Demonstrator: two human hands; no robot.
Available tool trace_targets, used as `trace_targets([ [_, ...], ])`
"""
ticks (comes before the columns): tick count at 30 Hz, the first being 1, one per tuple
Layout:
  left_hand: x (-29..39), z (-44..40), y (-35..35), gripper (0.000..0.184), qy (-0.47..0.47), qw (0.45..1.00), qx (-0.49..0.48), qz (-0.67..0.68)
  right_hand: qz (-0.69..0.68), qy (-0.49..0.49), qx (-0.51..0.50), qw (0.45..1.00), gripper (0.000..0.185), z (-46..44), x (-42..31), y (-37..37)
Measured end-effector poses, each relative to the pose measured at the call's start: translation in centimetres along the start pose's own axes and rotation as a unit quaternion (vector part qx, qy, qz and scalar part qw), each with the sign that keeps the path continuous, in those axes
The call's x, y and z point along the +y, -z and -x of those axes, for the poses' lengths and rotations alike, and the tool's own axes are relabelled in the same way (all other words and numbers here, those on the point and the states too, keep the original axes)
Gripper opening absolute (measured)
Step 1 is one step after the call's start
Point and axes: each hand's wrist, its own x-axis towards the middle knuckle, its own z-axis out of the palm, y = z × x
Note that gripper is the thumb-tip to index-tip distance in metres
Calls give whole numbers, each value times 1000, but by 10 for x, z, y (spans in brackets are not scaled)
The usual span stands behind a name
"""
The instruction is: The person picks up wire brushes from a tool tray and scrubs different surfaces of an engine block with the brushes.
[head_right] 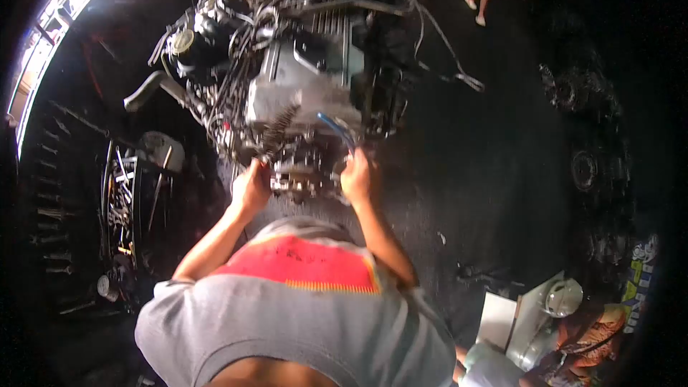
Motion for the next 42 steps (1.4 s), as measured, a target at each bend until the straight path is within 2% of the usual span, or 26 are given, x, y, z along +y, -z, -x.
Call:
trace_targets([
  [1,-3,-1,-4,17,44,996,-48,-63,-74,3,40,996,10,5,1,3],
  [2,8,0,0,16,45,997,-23,-60,-98,15,92,991,9,4,3,1],
  [3,10,-1,0,18,53,996,-41,-62,-97,23,98,990,9,-3,7,3],
  [5,16,1,-2,17,-52,996,46,-51,84,28,-46,995,9,-9,5,11],
  [7,9,8,-13,16,-62,995,61,-47,76,22,-46,996,7,-9,2,16],
  [9,11,1,-9,15,-77,992,85,-44,31,68,12,997,4,-18,-13,33],
  [11,16,3,5,14,4,999,-18,-51,-35,120,77,989,9,-28,-24,50],
  [13,23,-6,26,15,-35,998,-22,-49,-14,135,98,986,11,-33,-3,21],
  [14,32,-9,34,16,-51,997,-20,-50,-13,130,97,987,11,-31,-3,22],
  [15,35,-8,37,17,-66,996,-18,-48,33,96,29,994,10,-29,-2,23],
  [16,28,-11,32,17,-42,996,-42,-65,78,66,-35,994,10,-33,-4,24],
  [19,16,-14,29,14,-49,992,-66,-95,61,28,-24,997,13,-41,-14,28],
  [21,19,-15,32,15,-60,992,-61,-92,76,47,-28,996,14,-38,-11,21],
  [23,26,-16,36,20,-65,996,-44,-48,113,38,-63,991,11,-37,-11,19],
  [25,15,-19,25,20,-49,996,-43,-56,105,59,-28,992,10,-43,-15,26],
  [27,4,-22,19,19,-5,987,-108,-118,-11,1,46,999,11,-44,-18,33],
  [29,13,-25,28,18,-33,992,-86,-84,-12,50,64,997,15,-39,-12,19],
  [31,22,-20,27,18,-89,996,-7,5,131,-39,-148,980,12,-38,-9,13],
  [33,14,-18,19,16,-54,991,-60,-108,104,-10,-106,989,12,-37,-15,16],
  [35,12,-21,17,20,-68,989,-65,-110,24,-7,-44,999,14,-37,-17,20],
  [37,23,-23,24,20,-75,992,-50,-88,42,5,-47,998,14,-37,-11,14],
  [39,28,-20,27,19,-80,994,-39,-65,135,-26,-132,982,14,-35,-9,11],
  [41,25,-21,22,18,-75,996,-13,-36,130,-32,-128,983,14,-44,-23,27],
  [42,16,-21,17,17,-44,994,-60,-76,50,-19,-79,995,15,-47,-30,36],
])
